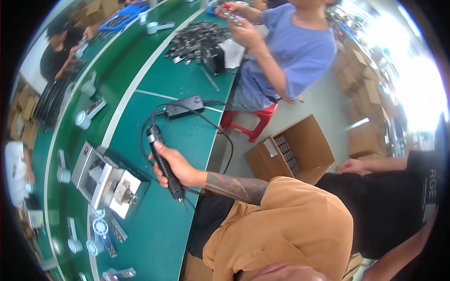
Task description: The person assembles electronic components by placing LED ring modules into plastic housings and securing them with screws using an electric screwdriver.
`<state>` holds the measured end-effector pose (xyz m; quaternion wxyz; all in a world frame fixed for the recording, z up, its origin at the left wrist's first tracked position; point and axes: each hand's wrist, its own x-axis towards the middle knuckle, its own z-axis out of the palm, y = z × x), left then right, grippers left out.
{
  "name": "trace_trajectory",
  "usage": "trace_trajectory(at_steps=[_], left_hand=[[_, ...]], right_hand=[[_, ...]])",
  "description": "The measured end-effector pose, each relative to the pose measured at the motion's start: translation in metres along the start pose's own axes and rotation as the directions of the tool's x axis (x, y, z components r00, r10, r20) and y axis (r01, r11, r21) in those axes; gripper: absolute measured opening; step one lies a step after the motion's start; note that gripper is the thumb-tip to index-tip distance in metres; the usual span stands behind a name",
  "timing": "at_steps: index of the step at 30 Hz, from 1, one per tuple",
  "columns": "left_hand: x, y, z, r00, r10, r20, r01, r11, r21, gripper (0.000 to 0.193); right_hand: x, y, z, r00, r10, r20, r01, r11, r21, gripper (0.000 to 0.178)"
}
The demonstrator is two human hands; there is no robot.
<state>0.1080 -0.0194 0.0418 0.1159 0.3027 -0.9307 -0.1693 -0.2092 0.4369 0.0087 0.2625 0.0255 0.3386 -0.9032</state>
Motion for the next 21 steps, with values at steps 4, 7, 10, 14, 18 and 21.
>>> trace_trajectory(at_steps=[4,7,10,14,18,21], left_hand=[[-0.008,0.007,0.025,0.991,0.010,-0.132,-0.008,1.000,0.017,0.040],[-0.033,0.108,0.028,0.992,-0.017,-0.126,0.013,1.000,-0.028,0.037],[-0.056,0.145,0.033,0.988,-0.072,-0.139,0.076,0.997,0.025,0.049],[-0.078,0.163,0.055,0.934,-0.316,-0.170,0.322,0.947,0.012,0.045],[-0.090,0.202,0.062,0.933,-0.235,-0.274,0.271,0.958,0.099,0.042],[-0.095,0.210,0.060,0.939,-0.262,-0.223,0.301,0.939,0.164,0.048]], right_hand=[[-0.002,-0.003,-0.001,0.999,-0.044,-0.002,0.044,0.999,0.014,0.058],[0.000,-0.002,0.000,0.999,-0.030,0.024,0.029,0.999,0.038,0.056],[0.000,0.005,0.004,1.000,0.003,0.005,-0.003,1.000,0.027,0.057],[-0.006,0.006,0.009,0.996,-0.041,-0.083,0.023,0.977,-0.211,0.057],[-0.018,-0.003,0.012,0.988,-0.123,-0.097,0.104,0.977,-0.186,0.054],[-0.012,-0.009,-0.003,0.994,-0.100,0.047,0.105,0.988,-0.117,0.058]])
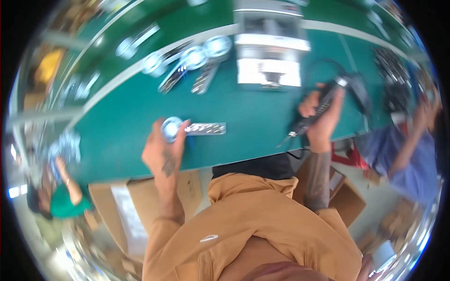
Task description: The person assembles electronic components by placing LED ring modules into plastic housings and securing them with screws using an electric screwdriver.
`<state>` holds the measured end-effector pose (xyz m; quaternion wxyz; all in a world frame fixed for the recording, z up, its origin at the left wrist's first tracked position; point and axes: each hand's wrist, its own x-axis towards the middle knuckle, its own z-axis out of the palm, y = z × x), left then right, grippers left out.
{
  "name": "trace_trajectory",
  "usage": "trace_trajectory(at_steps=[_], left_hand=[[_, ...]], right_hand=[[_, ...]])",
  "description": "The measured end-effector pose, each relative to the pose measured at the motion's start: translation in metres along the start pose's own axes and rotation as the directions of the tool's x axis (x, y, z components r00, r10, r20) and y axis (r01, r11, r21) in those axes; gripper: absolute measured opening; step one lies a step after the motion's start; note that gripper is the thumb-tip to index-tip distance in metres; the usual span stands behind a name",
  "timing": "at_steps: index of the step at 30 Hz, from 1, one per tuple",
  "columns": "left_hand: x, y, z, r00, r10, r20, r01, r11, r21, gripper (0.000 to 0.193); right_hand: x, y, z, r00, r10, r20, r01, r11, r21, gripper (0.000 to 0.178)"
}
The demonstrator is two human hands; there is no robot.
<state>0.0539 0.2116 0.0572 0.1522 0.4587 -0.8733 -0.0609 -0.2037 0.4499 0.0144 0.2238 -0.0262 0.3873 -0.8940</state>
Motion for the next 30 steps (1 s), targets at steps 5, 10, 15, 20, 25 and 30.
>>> trace_trajectory(at_steps=[5,10,15,20,25,30], left_hand=[[0.010,-0.014,-0.035,0.930,0.364,0.050,-0.355,0.925,-0.137,0.049],[0.024,-0.020,-0.045,0.769,0.624,0.141,-0.598,0.779,-0.189,0.042],[0.027,-0.027,-0.036,0.721,0.641,0.265,-0.606,0.768,-0.209,0.030],[0.028,-0.023,-0.037,0.735,0.637,0.232,-0.585,0.769,-0.257,0.028],[0.026,-0.021,-0.038,0.749,0.611,0.254,-0.557,0.790,-0.259,0.029],[0.029,-0.018,-0.040,0.751,0.592,0.292,-0.512,0.801,-0.310,0.030]], right_hand=[[0.010,0.001,0.005,0.997,0.076,0.004,-0.076,0.997,0.010,0.059],[0.007,0.001,0.012,0.996,0.079,0.032,-0.079,0.997,0.006,0.058],[0.009,0.012,-0.009,0.990,0.115,0.080,-0.120,0.991,0.061,0.060],[0.008,0.001,-0.008,0.990,0.103,0.095,-0.107,0.993,0.041,0.058],[0.008,0.002,-0.004,0.993,0.094,0.077,-0.095,0.995,0.009,0.058],[0.007,-0.001,0.002,0.997,0.078,0.028,-0.077,0.997,-0.029,0.061]])
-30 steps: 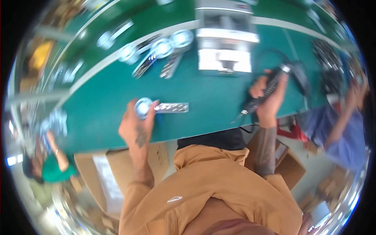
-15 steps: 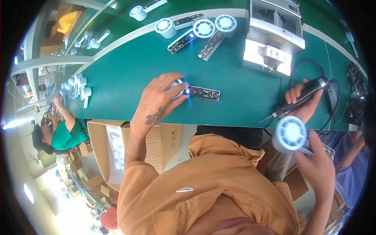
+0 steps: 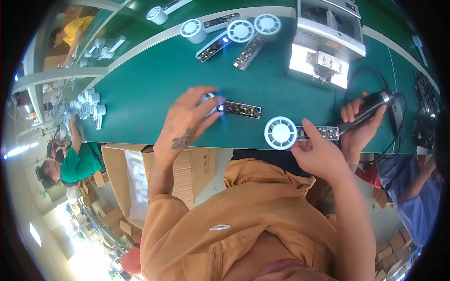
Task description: The person assembles electronic components by placing LED ring modules into plastic housings and securing them with screws using an electric screwdriver.
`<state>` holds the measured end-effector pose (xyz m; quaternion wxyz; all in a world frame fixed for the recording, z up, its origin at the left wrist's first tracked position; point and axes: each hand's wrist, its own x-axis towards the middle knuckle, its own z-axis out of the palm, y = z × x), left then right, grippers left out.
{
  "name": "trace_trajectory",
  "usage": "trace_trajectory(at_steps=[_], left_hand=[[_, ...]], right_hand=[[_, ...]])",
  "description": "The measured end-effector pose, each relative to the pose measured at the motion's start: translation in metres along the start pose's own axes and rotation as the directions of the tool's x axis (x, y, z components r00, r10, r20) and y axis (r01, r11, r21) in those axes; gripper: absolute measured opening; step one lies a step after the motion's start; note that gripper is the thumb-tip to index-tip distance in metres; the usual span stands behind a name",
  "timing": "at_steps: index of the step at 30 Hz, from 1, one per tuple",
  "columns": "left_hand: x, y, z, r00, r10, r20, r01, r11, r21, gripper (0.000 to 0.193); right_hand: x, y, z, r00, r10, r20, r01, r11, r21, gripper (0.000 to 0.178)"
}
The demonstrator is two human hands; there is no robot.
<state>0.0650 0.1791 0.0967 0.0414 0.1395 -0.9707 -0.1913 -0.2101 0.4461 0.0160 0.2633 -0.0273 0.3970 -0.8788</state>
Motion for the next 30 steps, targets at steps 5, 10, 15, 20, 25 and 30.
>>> trace_trajectory(at_steps=[5,10,15,20,25,30], left_hand=[[0.000,-0.001,0.001,0.999,-0.015,0.043,0.015,1.000,-0.009,0.028],[0.003,-0.001,0.001,0.996,-0.008,0.094,0.011,0.999,-0.036,0.028],[0.008,-0.002,-0.002,0.990,0.076,0.118,-0.076,0.997,-0.003,0.028],[0.011,0.001,-0.003,0.985,0.097,0.140,-0.103,0.994,0.035,0.029],[0.004,0.001,0.002,0.994,0.109,-0.003,-0.108,0.994,0.007,0.035],[0.006,-0.005,-0.011,0.992,0.066,0.109,-0.080,0.989,0.125,0.038]], right_hand=[[0.002,0.004,-0.002,1.000,0.000,-0.008,0.000,1.000,-0.005,0.061],[-0.002,0.003,0.007,0.999,0.016,-0.045,-0.015,1.000,0.019,0.060],[-0.002,0.000,0.007,0.999,0.001,-0.046,-0.001,1.000,0.004,0.059],[-0.002,0.002,0.001,1.000,0.001,-0.029,0.000,1.000,0.005,0.060],[0.000,0.003,-0.002,0.999,0.009,-0.037,-0.008,1.000,0.019,0.062],[-0.004,-0.005,0.002,0.999,-0.006,-0.046,0.006,1.000,-0.012,0.066]])
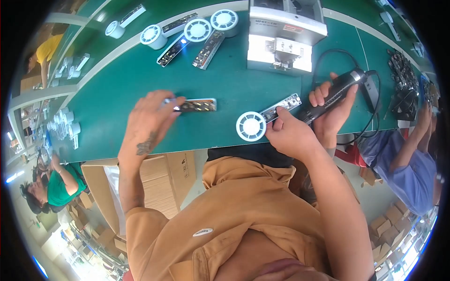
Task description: The person assembles electronic components by placing LED ring modules into plastic housings and securing them with screws using an electric screwdriver.
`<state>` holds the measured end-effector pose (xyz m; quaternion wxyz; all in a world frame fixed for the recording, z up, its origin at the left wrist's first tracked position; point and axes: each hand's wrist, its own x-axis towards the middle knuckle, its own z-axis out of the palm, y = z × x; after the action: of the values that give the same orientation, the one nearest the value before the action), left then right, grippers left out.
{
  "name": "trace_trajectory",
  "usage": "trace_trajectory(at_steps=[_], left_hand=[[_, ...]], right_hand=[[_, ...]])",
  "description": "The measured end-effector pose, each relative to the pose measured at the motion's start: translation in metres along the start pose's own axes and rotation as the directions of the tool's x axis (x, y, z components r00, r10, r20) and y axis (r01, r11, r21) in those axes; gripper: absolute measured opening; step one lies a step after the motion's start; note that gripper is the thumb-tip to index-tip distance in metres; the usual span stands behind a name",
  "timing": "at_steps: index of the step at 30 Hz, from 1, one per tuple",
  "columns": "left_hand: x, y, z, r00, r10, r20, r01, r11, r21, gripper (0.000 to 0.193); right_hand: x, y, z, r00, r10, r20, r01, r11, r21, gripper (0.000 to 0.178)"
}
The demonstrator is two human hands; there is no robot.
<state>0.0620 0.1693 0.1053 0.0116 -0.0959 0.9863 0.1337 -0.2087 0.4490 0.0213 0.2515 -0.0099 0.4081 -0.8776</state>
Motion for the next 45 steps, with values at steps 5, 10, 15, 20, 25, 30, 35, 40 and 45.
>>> trace_trajectory(at_steps=[5,10,15,20,25,30,35,40,45], left_hand=[[-0.010,-0.025,-0.006,0.980,-0.197,0.035,0.197,0.980,0.006,0.040],[0.004,0.045,0.035,0.963,-0.045,-0.267,-0.047,0.943,-0.328,0.057],[0.026,0.104,0.088,0.979,-0.081,-0.184,0.011,0.936,-0.351,0.065],[0.044,0.054,0.046,0.990,0.096,-0.105,-0.125,0.941,-0.315,0.052],[0.084,0.041,0.051,0.918,0.377,-0.123,-0.396,0.854,-0.338,0.048],[0.080,0.043,0.061,0.923,0.349,-0.160,-0.383,0.864,-0.325,0.046],[0.076,0.045,0.062,0.934,0.299,-0.196,-0.346,0.894,-0.285,0.047],[0.075,0.046,0.061,0.932,0.303,-0.199,-0.351,0.891,-0.287,0.046],[0.075,0.048,0.065,0.929,0.309,-0.205,-0.354,0.902,-0.245,0.044]], right_hand=[[-0.001,-0.003,-0.004,0.999,-0.006,0.037,-0.001,0.983,0.183,0.067],[0.011,-0.024,-0.041,0.963,0.206,0.174,-0.232,0.962,0.145,0.056],[0.004,-0.035,-0.019,0.835,-0.142,0.532,-0.001,0.966,0.259,0.078],[-0.025,-0.055,0.045,0.825,-0.307,0.475,0.245,0.951,0.189,0.082],[-0.033,-0.037,0.085,0.733,-0.331,0.595,0.290,0.942,0.166,0.103],[-0.015,-0.009,0.121,0.623,-0.305,0.721,0.312,0.941,0.129,0.113],[0.004,0.006,0.138,0.560,-0.241,0.793,0.279,0.956,0.094,0.116],[0.012,0.012,0.139,0.554,-0.189,0.810,0.200,0.976,0.091,0.116],[0.013,0.014,0.138,0.577,-0.177,0.797,0.173,0.980,0.092,0.114]])
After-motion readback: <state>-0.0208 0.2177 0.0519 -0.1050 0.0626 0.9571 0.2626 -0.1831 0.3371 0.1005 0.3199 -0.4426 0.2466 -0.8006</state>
